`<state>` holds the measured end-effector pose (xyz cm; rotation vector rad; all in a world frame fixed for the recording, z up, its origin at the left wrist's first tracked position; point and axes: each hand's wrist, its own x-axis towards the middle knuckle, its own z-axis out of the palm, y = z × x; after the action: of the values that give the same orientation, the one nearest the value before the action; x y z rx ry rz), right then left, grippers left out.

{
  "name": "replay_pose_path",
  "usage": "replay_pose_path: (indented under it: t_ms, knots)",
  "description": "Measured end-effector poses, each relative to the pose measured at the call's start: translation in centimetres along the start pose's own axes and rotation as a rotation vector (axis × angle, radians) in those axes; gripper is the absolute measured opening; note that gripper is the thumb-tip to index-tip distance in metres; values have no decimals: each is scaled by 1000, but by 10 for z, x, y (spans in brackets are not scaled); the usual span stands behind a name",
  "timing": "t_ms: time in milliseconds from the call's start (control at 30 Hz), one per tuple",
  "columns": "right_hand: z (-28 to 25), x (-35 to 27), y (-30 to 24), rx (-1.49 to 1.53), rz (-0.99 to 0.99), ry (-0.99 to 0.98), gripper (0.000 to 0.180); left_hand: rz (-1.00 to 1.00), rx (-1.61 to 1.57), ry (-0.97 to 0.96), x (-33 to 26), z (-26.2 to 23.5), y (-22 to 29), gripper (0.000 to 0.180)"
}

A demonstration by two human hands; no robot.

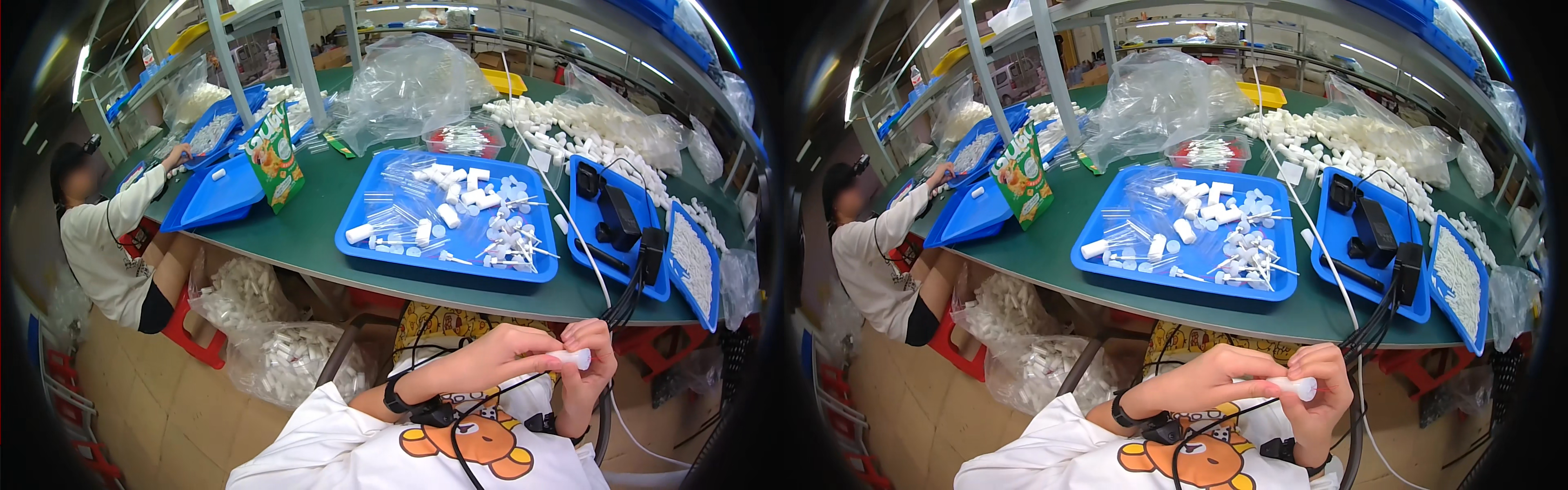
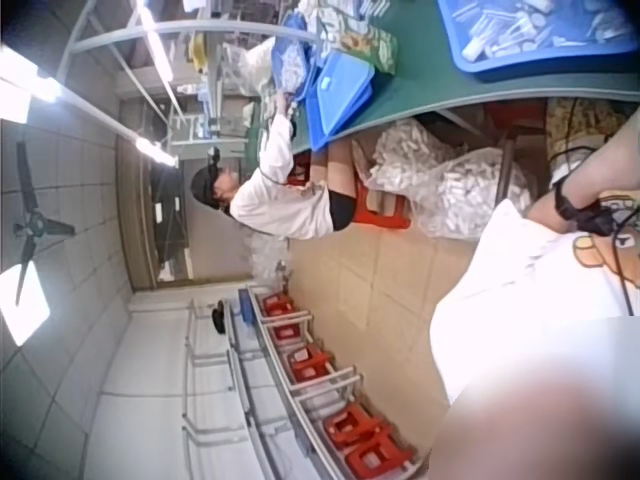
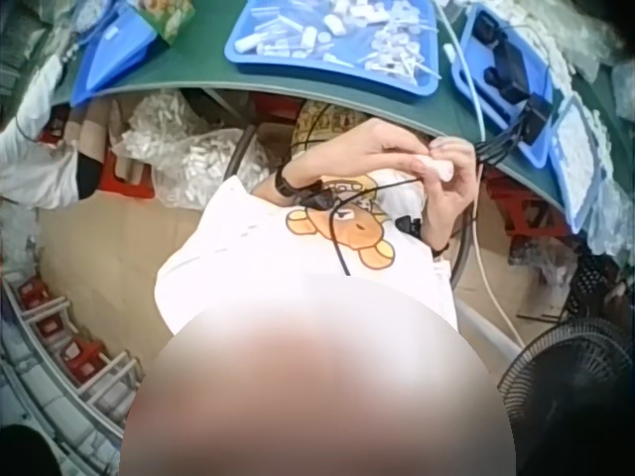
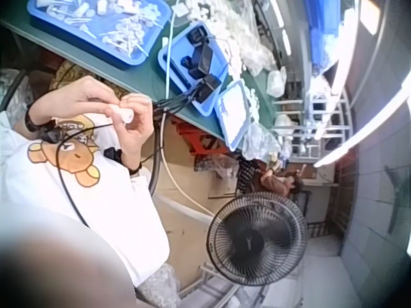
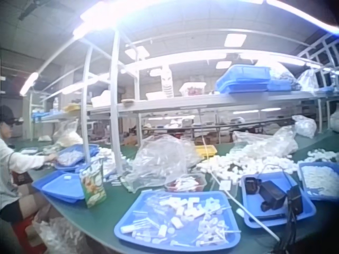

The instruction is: The person assembles small white plastic components by hand at a factory workstation. They repeatedly pick up cylindrical bodies and caps, insert a thin rod into the body, and snap the cap on, placing the finished units into a blue tray. The person also handles clear plastic bags and sorts parts from a pile on the table.

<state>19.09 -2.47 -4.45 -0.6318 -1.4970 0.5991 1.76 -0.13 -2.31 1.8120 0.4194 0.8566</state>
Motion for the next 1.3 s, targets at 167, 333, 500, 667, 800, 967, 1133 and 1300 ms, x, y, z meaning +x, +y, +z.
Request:
replay_pose_path:
  t_ms: [167, 333, 500, 667, 800, 967, 1133, 1300]
  knots:
    - [-2, -1, -1, -26, -15, 28, 21, -33, -2, -14, 2, 5, 0, 27]
    - [-4, 0, -3, -22, 26, 24, 19, -114, -127, 28, 2, 9, -7, 29]
    - [-2, 0, -6, 27, 105, 10, 18, -71, -88, 104, 3, 10, -6, 28]
    - [-2, 2, -4, 56, 69, -66, 17, -107, -62, 144, -2, 10, -6, 27]
    - [-3, 0, -1, 86, 64, -64, 14, -107, -94, 141, 1, 13, -12, 26]
    - [-6, -1, -1, 82, 54, -51, 13, -94, -69, 143, 3, 15, -11, 27]
    - [-11, -1, 5, 220, 37, -42, 14, -109, -125, 167, 3, 20, -9, 29]
    - [-14, 2, 7, 275, 12, -105, 21, -52, -103, 220, 2, 19, -9, 30]
